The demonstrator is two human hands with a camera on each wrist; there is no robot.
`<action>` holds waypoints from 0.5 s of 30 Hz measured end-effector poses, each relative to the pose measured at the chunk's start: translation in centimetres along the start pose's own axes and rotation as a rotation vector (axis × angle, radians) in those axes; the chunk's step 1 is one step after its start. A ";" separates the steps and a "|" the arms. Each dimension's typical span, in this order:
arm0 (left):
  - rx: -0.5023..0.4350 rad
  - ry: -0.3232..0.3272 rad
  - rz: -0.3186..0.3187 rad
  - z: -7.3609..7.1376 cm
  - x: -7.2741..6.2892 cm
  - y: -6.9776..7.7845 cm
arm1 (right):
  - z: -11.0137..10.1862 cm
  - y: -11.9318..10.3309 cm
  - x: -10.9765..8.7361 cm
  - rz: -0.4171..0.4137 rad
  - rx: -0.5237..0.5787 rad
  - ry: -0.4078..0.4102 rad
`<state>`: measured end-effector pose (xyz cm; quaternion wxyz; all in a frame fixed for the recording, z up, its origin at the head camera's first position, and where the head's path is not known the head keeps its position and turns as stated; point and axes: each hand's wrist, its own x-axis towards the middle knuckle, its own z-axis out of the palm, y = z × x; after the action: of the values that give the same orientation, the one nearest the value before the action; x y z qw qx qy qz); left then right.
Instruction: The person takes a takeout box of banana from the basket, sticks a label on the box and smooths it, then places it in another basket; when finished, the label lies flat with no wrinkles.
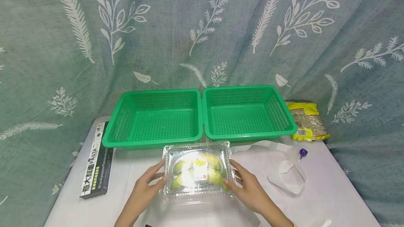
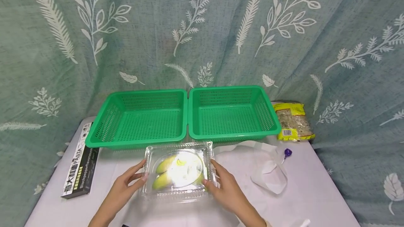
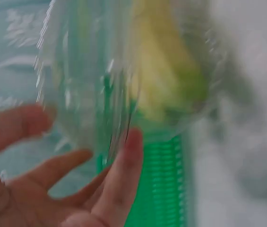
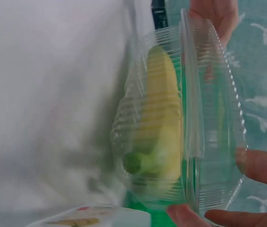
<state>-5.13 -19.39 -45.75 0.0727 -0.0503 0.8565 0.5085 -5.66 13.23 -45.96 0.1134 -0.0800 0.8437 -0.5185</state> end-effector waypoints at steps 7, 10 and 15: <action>-0.119 -0.206 0.164 -2.7 -1.6 1.5 | -2.0 -1.8 -2.1 0.039 0.109 -0.027; -0.119 -0.244 0.263 -3.1 -1.2 2.5 | -3.3 -3.0 -2.1 -0.007 0.060 0.018; -0.134 -0.251 0.321 -2.1 1.4 5.5 | -6.6 -4.5 -0.8 -0.121 -0.039 0.172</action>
<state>-7.49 -18.60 -40.29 0.0934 0.1460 0.8019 0.5718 -6.65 17.02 -38.95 0.0073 -0.0883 0.8538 -0.5130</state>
